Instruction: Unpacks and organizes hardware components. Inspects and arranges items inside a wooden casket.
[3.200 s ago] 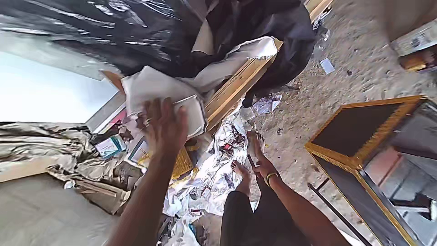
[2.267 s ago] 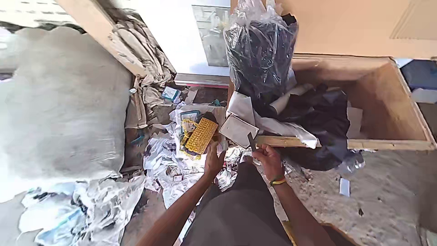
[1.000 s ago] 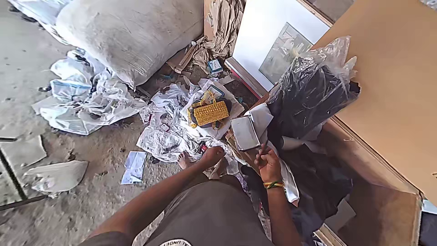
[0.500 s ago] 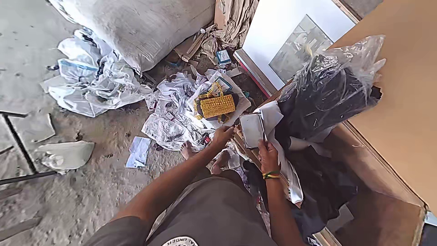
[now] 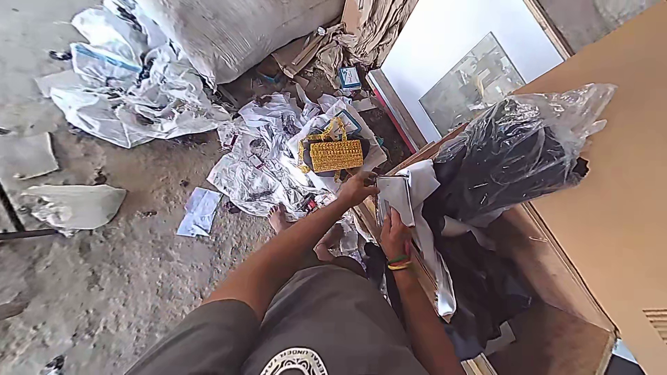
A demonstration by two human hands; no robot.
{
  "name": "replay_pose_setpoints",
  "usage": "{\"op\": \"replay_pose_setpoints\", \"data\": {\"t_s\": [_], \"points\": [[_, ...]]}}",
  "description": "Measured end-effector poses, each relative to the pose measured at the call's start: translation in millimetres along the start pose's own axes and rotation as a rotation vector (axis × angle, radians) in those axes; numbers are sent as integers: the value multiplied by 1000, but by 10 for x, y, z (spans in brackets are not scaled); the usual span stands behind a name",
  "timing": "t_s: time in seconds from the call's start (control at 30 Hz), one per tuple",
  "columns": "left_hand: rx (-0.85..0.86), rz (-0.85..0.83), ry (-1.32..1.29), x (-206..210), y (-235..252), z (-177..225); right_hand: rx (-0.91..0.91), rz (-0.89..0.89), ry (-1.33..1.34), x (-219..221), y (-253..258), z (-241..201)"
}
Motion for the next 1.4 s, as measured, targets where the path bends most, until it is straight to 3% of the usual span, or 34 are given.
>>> {"op": "replay_pose_setpoints", "data": {"t_s": [0.23,0.4,0.6,0.87,1.23,1.33,1.4], "points": [[100,-38,56,-45,-1,-36,-72,-34,-205,171,14,-23],[152,-51,47,-69,-7,-60,-149,69,-220,278,3,-4],[137,-78,32,-94,-27,-19,-104,79,-231,361,-13,-18],[99,-85,70,-100,-10,6,92,-274,-481,205,141,-365],[52,-81,69,-92,-26,63,194,-395,-542,104,-78,-323],[47,-89,38,-86,-21,51,196,-339,-475,-44,-215,-295],[53,-93,29,-89,-18,51,66,-62,-343,-132,-330,-219]]}}
Point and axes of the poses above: each hand's wrist, its own y-axis towards the middle knuckle, its own x-axis out of the palm, z = x × y, the point moved 1 cm from there along y, towards the middle knuckle, and after that the axes turned 5 degrees about z, right-handed, at the moved point
